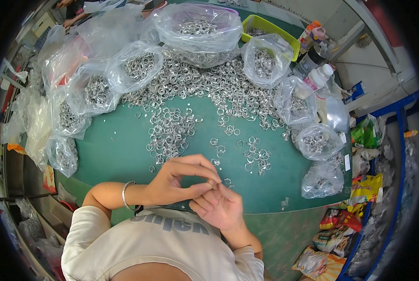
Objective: The person sorts and organizes small metal rings on a green work surface by hand, gathering them into groups and handling various plastic bags containing rings. They use a small white paper scrap to scoop and collect several metal rings together on the table.
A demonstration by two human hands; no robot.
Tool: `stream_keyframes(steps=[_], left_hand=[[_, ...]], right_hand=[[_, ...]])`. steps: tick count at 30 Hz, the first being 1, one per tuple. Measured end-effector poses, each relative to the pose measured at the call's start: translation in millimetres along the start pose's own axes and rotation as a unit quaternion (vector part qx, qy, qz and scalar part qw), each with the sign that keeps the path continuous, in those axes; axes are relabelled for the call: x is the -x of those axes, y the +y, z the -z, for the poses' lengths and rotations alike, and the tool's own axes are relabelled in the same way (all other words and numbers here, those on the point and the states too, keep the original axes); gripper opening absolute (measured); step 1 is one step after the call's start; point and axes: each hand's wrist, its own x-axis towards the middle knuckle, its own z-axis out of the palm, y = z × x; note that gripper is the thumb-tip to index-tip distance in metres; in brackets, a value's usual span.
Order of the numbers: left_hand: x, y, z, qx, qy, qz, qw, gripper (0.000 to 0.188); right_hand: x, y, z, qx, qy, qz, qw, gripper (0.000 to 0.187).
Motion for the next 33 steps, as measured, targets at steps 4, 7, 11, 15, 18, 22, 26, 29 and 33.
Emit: stream_keyframes(steps=[4, 7, 11, 15, 18, 22, 26, 29, 33], left_hand=[[2, 1, -1, 0.015, -0.005, -0.001, 1.0, 0.016], [3, 1, -1, 0.032, -0.007, 0.005, 0.999, 0.016], [8, 0, -2, 0.045, -0.009, 0.005, 0.999, 0.016], [12, -6, -5, 0.053, 0.012, 0.002, 0.999, 0.013], [16, -11, -5, 0.045, 0.026, 0.021, 0.998, 0.012], [22, -14, -3, 0.058, 0.045, 0.071, 0.995, 0.011], [28, -22, 0, 0.078, 0.064, 0.077, 0.992, 0.013], [32, -29, 4, 0.091, 0.07, 0.085, 0.99, 0.015], [42, -47, 13, 0.093, 0.105, 0.105, 0.984, 0.015]], right_hand=[[-1, 4, 1, 0.012, -0.021, 0.02, 1.0, 0.024], [-1, 4, -2, 0.029, -0.018, 0.01, 0.999, 0.022], [-1, 7, -2, 0.055, 0.0, 0.018, 0.998, 0.024], [1, 10, -3, 0.108, 0.072, 0.033, 0.991, 0.03], [-1, 11, 0, 0.116, 0.082, 0.033, 0.989, 0.033], [-5, 10, 7, 0.093, 0.075, 0.018, 0.993, 0.035], [-10, 13, 13, 0.069, 0.063, 0.019, 0.995, 0.036], [-14, 14, 16, 0.091, 0.048, 0.018, 0.994, 0.032], [-18, 16, 8, 0.142, 0.12, 0.014, 0.982, 0.024]])
